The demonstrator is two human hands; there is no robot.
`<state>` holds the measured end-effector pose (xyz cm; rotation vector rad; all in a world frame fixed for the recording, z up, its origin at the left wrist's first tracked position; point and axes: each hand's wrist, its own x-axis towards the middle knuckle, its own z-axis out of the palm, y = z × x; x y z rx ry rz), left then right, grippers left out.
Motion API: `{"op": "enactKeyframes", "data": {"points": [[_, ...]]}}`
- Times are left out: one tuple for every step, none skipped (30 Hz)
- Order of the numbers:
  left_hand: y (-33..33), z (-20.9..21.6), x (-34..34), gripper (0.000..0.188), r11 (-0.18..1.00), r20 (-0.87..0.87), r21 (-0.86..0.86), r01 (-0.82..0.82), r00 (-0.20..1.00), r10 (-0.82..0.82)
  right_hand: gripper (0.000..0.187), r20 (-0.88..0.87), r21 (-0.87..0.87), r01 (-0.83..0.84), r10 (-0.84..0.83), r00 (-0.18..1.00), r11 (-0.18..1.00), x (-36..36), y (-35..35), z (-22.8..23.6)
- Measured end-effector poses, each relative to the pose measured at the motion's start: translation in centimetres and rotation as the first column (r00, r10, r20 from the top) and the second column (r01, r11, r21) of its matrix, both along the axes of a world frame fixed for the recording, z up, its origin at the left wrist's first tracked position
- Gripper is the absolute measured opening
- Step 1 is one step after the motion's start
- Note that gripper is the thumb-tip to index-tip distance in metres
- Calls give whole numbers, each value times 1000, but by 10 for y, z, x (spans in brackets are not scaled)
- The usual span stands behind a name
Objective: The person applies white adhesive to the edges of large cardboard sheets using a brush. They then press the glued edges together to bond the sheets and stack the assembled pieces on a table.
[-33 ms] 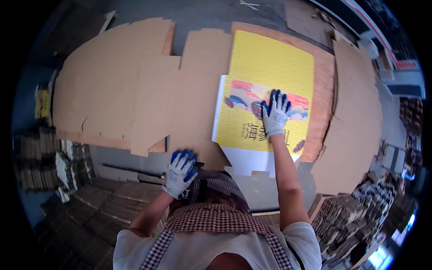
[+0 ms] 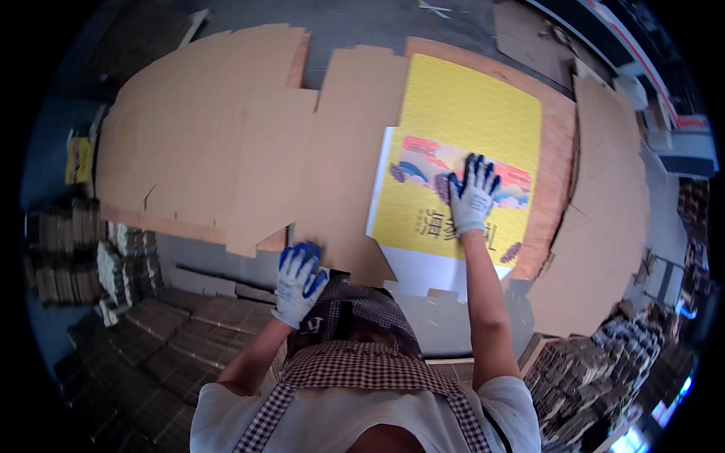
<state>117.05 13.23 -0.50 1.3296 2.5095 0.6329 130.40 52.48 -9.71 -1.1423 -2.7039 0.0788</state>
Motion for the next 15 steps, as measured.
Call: {"op": "enactKeyframes", "data": {"points": [[-15,-5,-9,52,971,-111,11,-240,965,240,68,10,-2,-1,1,1000,1000,-2,-5,-2],[-28,-10,-25,57,893,-84,111,-436,891,445,68,33,-18,-4,4,999,1000,1,-8,5],[-38,-16,-61,61,643,-77,76,-762,638,766,68,30,-25,9,-8,1000,1000,-6,-10,7],[-57,-28,-81,60,557,-27,89,-825,557,830,68,41,-2,-3,3,999,1000,-8,-11,2],[-56,-25,-96,59,442,72,43,-896,444,893,68,56,30,-3,2,998,1000,-8,-10,-2],[-63,-33,-109,58,396,48,-5,-918,395,917,68,59,17,-12,11,998,1000,-10,-11,1],[-69,-44,-118,57,358,33,-55,-932,357,934,68,66,24,-14,12,998,1000,-9,-9,2],[-80,-50,-123,55,355,234,-6,-935,344,909,67,56,21,-20,19,998,1000,-10,-11,-1],[-84,-57,-128,52,349,437,37,-936,329,837,67,56,28,-18,17,998,999,-8,-7,-2],[-91,-65,-135,50,335,619,73,-939,306,724,66,65,36,-25,23,998,999,-9,-6,-2],[-108,-76,-143,40,379,532,79,-922,361,766,65,66,22,-33,32,997,999,-8,-5,1],[-122,-82,-154,37,314,647,123,-941,316,694,65,74,31,-16,14,997,999,-9,-5,3],[-136,-85,-166,35,246,747,152,-957,274,606,65,84,36,4,-7,996,999,-10,-6,3],[-150,-76,-184,40,403,776,-64,-913,208,595,65,89,44,20,-24,996,999,-10,-6,2],[-126,-44,-184,47,527,936,-81,-846,116,331,66,101,53,36,-41,994,998,-7,-4,-1]]}}
